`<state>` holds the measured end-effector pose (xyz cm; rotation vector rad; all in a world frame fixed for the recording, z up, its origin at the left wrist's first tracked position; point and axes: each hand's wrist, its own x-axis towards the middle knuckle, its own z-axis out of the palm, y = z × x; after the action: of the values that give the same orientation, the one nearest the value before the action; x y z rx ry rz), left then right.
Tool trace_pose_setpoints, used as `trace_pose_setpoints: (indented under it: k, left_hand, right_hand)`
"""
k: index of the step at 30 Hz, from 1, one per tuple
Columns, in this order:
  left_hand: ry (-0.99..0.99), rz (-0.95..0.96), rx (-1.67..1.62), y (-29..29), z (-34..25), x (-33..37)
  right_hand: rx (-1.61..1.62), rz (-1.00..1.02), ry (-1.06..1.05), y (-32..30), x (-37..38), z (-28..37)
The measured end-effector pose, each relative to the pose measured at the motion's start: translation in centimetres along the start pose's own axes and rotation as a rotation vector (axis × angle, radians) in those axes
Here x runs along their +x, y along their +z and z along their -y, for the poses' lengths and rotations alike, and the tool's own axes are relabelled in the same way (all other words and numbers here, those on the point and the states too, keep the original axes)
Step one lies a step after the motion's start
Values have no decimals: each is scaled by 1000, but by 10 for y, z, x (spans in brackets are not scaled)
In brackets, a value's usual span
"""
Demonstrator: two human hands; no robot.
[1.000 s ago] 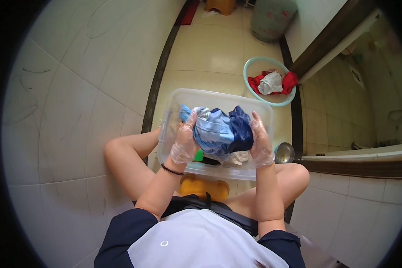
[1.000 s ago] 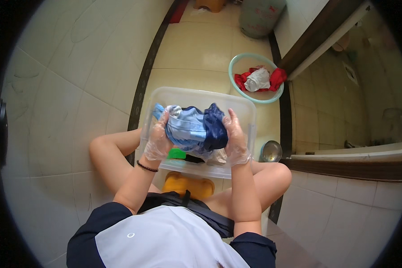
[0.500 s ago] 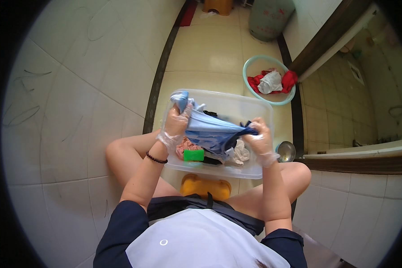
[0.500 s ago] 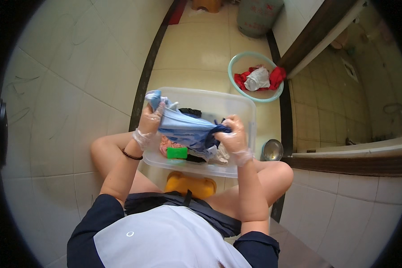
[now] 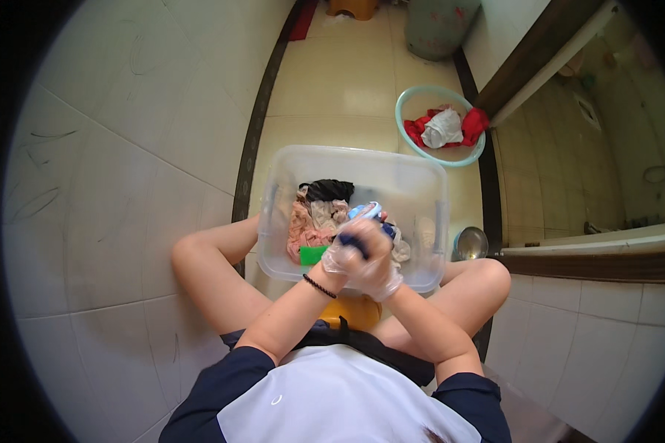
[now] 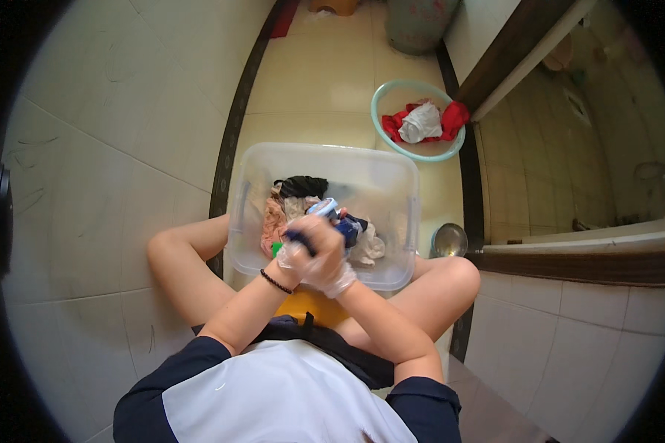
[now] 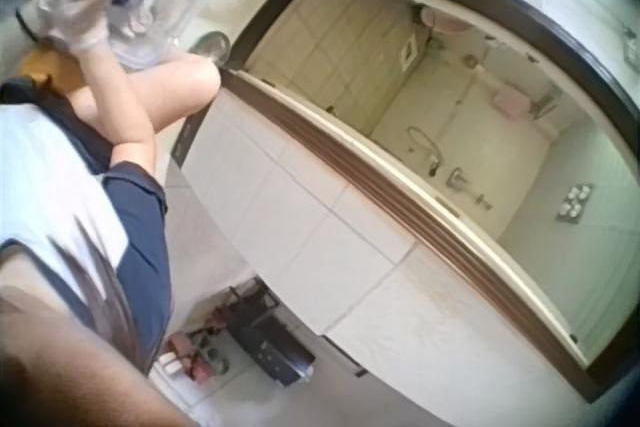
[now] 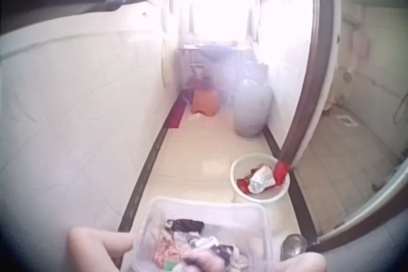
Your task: The person sits on the floor and hand-washes various garments in a clear plastic tub filled with water. They scrub the clothes using a green brush and their gloved hands, then wring out the excess water and transfer the items into a separate light blue basin.
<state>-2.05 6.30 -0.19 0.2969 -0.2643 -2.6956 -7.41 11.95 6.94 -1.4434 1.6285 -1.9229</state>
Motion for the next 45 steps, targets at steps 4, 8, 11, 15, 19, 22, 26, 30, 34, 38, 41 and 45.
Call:
trace_pose_setpoints:
  k: [4,8,11,15,19,22,26,30,34,38,41,45]
  left_hand:
    - [-298,108,-162,-33,-11,1]
    - [-56,-635,259,56,6,0]
    - [-91,-279,94,15,-13,-3]
    - [-107,-385,225,13,-6,7]
    - [-64,-434,374,52,-32,-6]
    - [168,-413,636,36,-75,-8]
    - [217,-655,1483,23,-114,-3]
    - [329,-515,1921,3,-112,-2]
    - [-297,-50,1825,10,-109,-19]
    - [-509,187,1870,47,-98,-22]
    - [-119,187,1570,7,-97,-26]
    - [-29,-113,283,28,-44,-17]
  right_hand:
    - [-270,104,-405,-6,0,-17]
    - [-584,25,-162,-29,2,-54]
    - [-364,80,-329,-9,3,-18]
    - [-417,-91,-147,-25,-3,-45]
    - [-193,33,377,-38,12,-46]
    - [-108,580,459,-57,18,-32]
    - [-643,873,590,-70,9,-37]
    - [-220,575,548,-84,12,-58]
    - [887,-31,793,-83,37,-24]
    - [809,-70,785,-95,33,-43]
    - [723,-269,806,-93,30,-66]
    - [478,-298,715,-56,26,-47]
